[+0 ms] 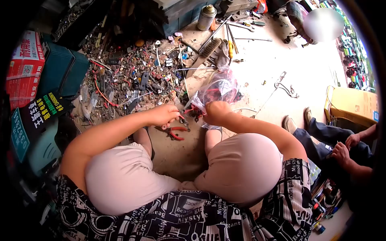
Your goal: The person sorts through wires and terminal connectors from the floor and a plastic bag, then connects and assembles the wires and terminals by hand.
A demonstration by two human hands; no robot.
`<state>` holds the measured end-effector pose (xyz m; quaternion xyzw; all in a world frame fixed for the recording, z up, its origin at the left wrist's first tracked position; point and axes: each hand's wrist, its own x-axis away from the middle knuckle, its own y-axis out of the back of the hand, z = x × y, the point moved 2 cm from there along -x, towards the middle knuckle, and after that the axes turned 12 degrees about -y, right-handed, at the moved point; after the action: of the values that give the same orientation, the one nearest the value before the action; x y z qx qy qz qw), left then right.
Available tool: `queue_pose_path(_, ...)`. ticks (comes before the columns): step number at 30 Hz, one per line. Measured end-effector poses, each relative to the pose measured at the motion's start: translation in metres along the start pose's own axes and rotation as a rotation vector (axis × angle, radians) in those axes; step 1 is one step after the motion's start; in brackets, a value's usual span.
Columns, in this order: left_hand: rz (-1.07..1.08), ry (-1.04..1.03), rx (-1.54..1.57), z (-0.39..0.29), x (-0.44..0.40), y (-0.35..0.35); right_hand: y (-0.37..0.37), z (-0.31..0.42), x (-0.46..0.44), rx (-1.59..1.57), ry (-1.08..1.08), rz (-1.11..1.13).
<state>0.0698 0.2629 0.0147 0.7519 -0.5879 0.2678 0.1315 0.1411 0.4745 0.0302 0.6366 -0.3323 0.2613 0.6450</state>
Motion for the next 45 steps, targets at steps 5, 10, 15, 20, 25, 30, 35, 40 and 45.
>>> queue_pose_path(5,-0.009,-0.008,0.077,0.015,-0.013,-0.019,0.006,0.002,0.002,0.04,-0.078,-0.013)
queue_pose_path(10,-0.064,-0.079,0.319,0.017,-0.024,-0.035,0.016,0.005,0.005,-0.126,0.083,-0.031)
queue_pose_path(15,-0.194,0.012,0.449,0.007,-0.037,-0.039,0.043,0.014,0.007,-0.502,0.391,-0.086)
queue_pose_path(20,-0.271,0.044,0.539,0.007,-0.041,-0.043,0.03,0.02,0.005,-0.7,0.509,0.012)
queue_pose_path(25,-0.196,-0.103,0.34,0.021,-0.046,-0.044,0.039,0.023,0.007,-0.735,0.498,-0.06)
queue_pose_path(30,-0.08,-0.18,-0.022,0.03,-0.058,-0.041,0.038,0.022,0.013,-0.74,0.546,-0.012)
queue_pose_path(35,-0.411,-0.067,0.557,0.018,-0.064,-0.039,0.038,0.026,0.009,-0.786,0.61,-0.072)
queue_pose_path(40,-0.349,-0.138,0.869,-0.014,-0.055,-0.032,0.049,0.026,0.006,-0.746,0.573,-0.143)
queue_pose_path(45,-0.092,-0.353,0.537,-0.013,-0.072,-0.025,0.075,0.027,0.006,-0.494,0.551,-0.022)
